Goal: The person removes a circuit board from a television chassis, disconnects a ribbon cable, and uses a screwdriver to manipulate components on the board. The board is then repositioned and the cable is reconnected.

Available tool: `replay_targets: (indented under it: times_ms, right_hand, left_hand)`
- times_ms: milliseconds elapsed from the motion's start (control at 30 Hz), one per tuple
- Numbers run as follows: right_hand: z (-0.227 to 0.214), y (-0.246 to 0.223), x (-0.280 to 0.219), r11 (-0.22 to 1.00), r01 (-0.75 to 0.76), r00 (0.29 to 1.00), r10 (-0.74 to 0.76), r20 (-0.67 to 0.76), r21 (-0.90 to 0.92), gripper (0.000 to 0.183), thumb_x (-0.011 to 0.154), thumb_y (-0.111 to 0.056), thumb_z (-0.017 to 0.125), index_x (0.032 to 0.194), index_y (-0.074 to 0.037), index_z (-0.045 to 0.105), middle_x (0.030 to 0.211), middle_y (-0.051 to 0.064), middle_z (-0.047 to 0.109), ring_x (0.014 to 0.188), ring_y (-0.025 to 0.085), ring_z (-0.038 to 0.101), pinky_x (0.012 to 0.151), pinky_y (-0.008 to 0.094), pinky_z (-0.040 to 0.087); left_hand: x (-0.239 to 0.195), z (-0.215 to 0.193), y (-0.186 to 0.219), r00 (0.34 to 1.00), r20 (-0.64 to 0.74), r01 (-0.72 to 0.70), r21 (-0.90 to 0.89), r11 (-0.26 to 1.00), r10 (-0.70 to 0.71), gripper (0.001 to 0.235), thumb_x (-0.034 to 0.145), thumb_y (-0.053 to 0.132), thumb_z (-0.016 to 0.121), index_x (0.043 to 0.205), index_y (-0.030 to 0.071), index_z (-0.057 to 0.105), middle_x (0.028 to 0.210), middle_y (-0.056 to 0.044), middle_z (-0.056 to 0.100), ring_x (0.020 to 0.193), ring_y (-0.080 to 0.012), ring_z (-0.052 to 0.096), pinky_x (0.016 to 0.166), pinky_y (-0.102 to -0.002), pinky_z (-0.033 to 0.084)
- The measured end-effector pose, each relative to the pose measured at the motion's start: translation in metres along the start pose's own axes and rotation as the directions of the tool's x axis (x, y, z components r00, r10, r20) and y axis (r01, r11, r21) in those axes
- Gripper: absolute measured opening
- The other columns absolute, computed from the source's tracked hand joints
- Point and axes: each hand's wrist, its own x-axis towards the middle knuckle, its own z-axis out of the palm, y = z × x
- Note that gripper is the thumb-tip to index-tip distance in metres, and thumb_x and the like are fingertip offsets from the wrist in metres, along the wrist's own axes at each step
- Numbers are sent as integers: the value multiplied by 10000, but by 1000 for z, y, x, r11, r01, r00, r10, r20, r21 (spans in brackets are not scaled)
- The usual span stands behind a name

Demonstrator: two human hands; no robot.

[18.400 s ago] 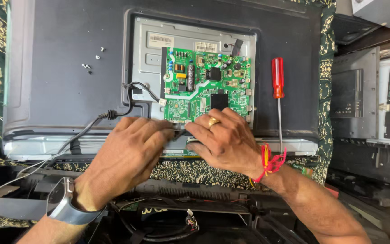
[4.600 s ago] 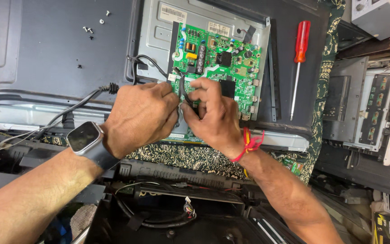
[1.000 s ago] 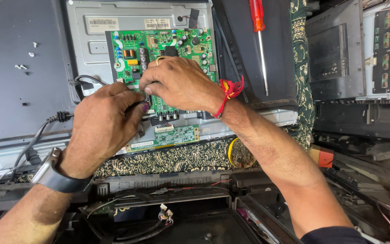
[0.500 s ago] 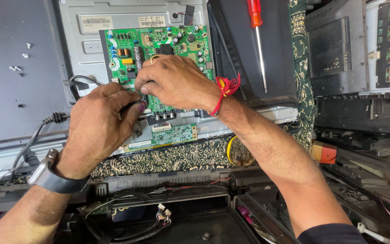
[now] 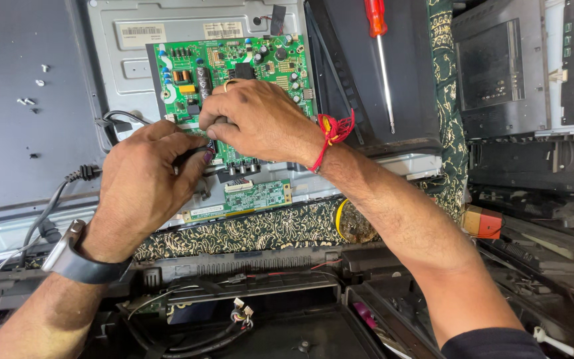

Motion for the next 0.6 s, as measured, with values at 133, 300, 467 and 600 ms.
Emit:
replay_targets:
  times_ms: [133,300,467,600]
  right_hand:
    - [1,0,-1,1000,28,1000,-28,-12,0,127,879,-154,690,964,-112,775,912,52,745,925,270,698,834,454,533]
    - [-2,2,0,998,35,999,-35,3,44,123,901,-171,687,960,-111,777,926,44,751,908,256,704,842,449,529]
    - [-1,3,-1,998,41,999,-40,-11,49,127,898,-182,696,960,-110,781,922,47,748,914,266,698,852,452,521]
    - [1,4,-2,998,1,1000,0,-6,58,124,904,-200,702,950,-113,778,909,45,739,902,260,694,845,448,521]
  left_hand:
    - [-4,3,-8,1000,26,14,-23,1000,-14,196,912,200,744,1032,47,770,873,-103,681,789,-327,668,684,-452,522]
    - [-7,9,-15,1000,-3,-11,-40,999,11,192,926,189,742,1041,36,756,884,-114,670,815,-339,658,702,-460,515]
    - [-10,14,-17,999,-28,-18,-38,999,17,189,929,184,751,1042,33,754,884,-116,663,829,-347,652,703,-461,516]
    - [-11,15,-16,999,-32,-7,-68,998,5,180,938,176,748,1050,35,751,900,-111,661,826,-330,657,705,-454,518]
